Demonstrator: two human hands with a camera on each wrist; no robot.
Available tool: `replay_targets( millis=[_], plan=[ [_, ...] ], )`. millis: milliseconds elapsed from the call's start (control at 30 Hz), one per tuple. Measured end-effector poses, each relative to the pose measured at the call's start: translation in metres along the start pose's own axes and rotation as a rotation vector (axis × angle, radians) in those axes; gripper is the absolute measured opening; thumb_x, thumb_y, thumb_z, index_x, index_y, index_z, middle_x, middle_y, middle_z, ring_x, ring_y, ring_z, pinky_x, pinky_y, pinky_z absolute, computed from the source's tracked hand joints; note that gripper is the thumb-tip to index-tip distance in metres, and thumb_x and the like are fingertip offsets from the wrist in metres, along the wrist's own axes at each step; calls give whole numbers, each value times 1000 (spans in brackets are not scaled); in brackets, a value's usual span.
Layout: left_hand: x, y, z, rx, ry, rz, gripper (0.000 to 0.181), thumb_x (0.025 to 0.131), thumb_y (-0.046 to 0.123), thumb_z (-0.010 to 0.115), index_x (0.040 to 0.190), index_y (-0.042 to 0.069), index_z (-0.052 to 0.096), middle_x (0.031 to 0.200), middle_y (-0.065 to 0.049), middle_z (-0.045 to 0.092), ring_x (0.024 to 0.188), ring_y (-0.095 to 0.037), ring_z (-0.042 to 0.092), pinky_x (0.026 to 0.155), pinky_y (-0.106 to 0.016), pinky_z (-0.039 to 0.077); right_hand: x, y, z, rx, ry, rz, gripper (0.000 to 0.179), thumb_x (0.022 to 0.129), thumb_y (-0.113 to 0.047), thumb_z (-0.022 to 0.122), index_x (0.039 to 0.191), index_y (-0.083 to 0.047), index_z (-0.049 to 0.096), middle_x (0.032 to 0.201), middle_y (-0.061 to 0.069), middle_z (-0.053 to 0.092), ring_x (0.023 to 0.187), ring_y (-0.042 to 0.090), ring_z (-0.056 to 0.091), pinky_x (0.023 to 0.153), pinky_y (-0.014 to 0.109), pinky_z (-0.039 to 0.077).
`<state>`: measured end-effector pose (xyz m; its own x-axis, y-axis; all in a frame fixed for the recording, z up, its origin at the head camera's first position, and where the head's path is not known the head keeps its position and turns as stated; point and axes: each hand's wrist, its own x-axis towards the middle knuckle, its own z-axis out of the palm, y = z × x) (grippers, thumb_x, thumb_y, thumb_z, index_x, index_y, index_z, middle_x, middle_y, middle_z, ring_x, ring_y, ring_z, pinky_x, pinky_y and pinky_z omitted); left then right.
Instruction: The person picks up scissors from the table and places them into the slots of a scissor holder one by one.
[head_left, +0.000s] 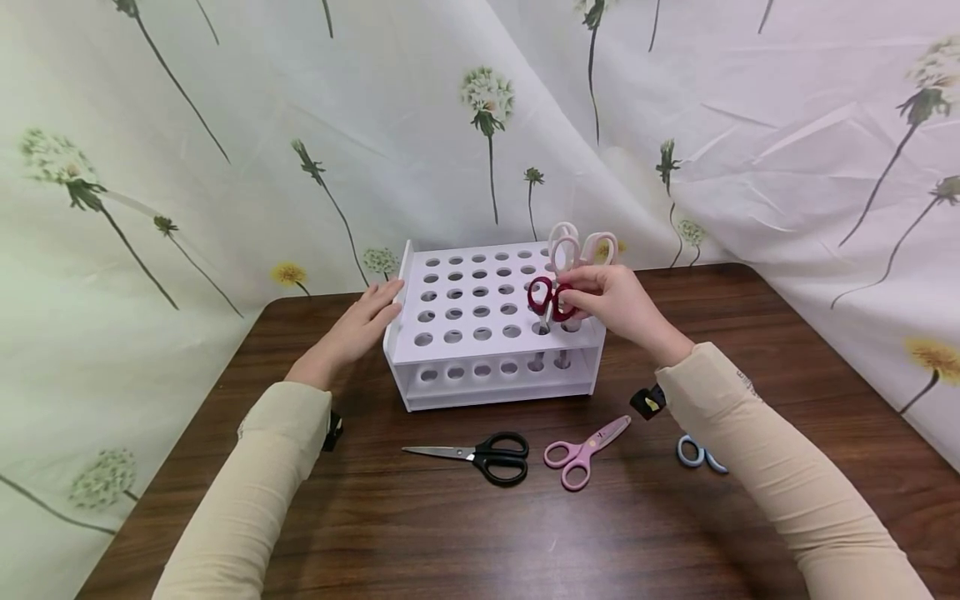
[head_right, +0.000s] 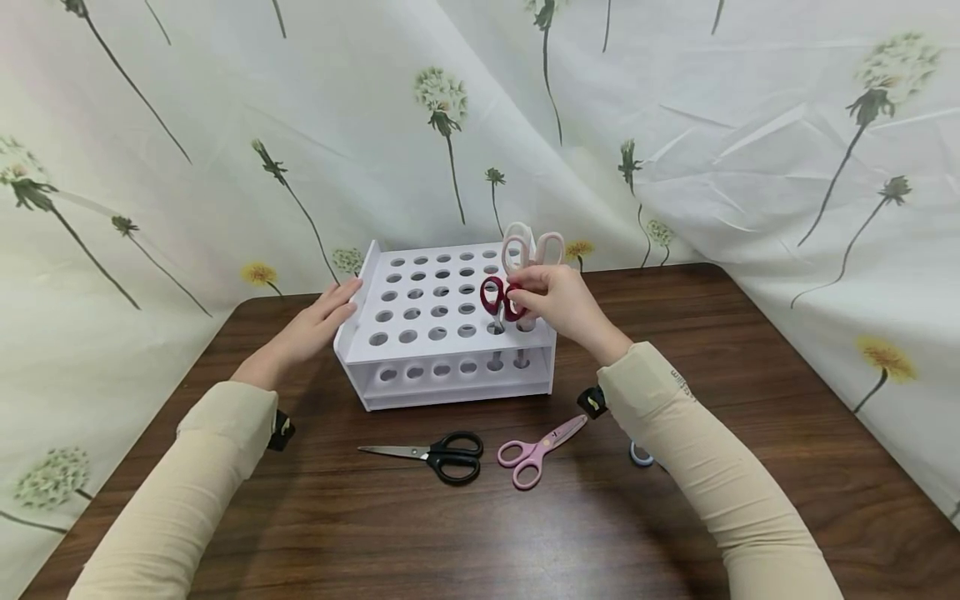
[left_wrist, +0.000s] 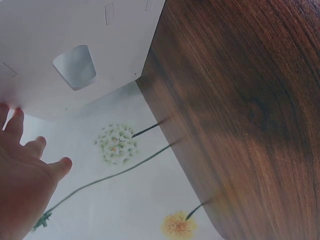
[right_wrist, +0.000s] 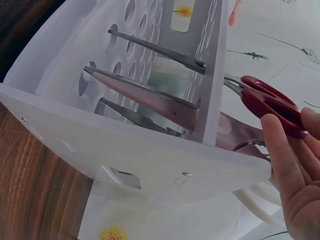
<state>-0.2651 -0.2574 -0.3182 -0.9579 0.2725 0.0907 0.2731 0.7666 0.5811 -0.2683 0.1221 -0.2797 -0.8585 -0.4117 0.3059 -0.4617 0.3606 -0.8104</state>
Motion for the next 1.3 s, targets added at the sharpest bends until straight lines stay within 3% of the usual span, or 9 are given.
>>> replay_targets(
  millis=[300,867,1300],
  plan=[
    [0,1,0,6,-4,-4,58,99,46,29,149,21,17,153,2,9,138,-23,-6,105,-55,4,-2,0,-2,-1,-9,-8,24,88,-3,62,111,6,64,96,19,65,76,22,65,64,30,54],
    [-19,19,4,3,9,-40,58,99,46,29,149,20,17,153,2,10,138,-24,-5,105,-55,4,-21,-1,-28,80,-40,-3,29,89,-9,62,114,7,61,106,21,63,86,29,64,69,29,53],
    [-19,22,4,-6,13,-46,58,98,47,29,149,21,17,153,0,11,138,-23,-5,105,-56,5,-30,4,-47,167,-42,-13,32,89,-6,61,115,12,58,106,28,60,81,17,65,70,35,53]
  ],
)
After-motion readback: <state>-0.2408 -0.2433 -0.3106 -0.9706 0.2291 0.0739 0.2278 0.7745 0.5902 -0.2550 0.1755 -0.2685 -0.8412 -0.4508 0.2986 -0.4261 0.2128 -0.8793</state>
